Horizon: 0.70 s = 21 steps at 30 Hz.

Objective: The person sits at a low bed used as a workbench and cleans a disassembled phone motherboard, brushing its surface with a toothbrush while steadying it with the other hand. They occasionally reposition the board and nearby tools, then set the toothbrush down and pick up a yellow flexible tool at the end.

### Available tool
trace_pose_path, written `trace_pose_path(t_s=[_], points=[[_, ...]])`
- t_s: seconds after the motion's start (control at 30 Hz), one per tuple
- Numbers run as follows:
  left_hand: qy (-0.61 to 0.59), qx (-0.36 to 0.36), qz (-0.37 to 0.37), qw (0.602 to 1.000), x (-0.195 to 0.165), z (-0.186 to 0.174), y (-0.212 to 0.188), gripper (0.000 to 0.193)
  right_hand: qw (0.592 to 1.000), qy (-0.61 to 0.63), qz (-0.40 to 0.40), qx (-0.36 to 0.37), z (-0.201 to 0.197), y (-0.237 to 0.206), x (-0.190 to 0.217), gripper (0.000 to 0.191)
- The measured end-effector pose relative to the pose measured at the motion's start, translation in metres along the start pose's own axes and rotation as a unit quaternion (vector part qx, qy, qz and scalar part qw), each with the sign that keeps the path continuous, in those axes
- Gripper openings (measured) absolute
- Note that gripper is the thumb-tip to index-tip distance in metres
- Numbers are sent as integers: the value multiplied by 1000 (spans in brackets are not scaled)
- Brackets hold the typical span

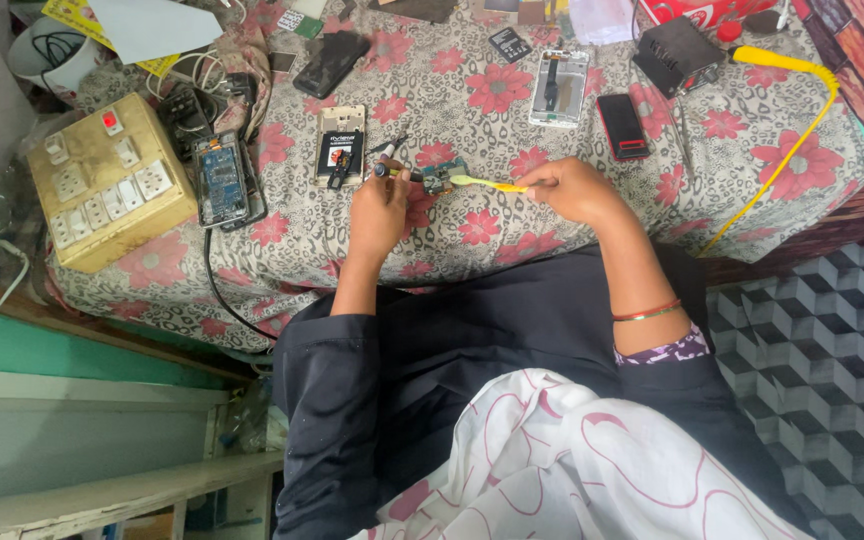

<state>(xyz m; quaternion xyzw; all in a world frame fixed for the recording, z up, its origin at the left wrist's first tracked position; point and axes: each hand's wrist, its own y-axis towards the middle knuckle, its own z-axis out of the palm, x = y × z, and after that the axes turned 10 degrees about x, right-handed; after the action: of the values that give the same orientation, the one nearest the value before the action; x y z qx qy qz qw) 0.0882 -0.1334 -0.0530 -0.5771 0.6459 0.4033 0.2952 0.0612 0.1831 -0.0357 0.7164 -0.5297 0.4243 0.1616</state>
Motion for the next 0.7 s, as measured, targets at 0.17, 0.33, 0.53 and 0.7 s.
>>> trace_pose_path(t_s=[0.17, 0.33, 0.53, 0.7], points=[[13, -3, 3, 1000, 4, 1, 1, 30, 1000, 5, -17, -13, -6, -1, -1, 29], [4, -1, 11, 1000, 0, 0, -1, 29, 999, 19, -47, -8, 6, -2, 14, 26], [6, 4, -7, 1000, -8, -3, -3, 27, 999, -44, -15, -15, 28, -4, 32, 24], [-61, 36, -30, 997, -15, -7, -5, 22, 998, -60, -1, -29, 38, -10, 50, 26]])
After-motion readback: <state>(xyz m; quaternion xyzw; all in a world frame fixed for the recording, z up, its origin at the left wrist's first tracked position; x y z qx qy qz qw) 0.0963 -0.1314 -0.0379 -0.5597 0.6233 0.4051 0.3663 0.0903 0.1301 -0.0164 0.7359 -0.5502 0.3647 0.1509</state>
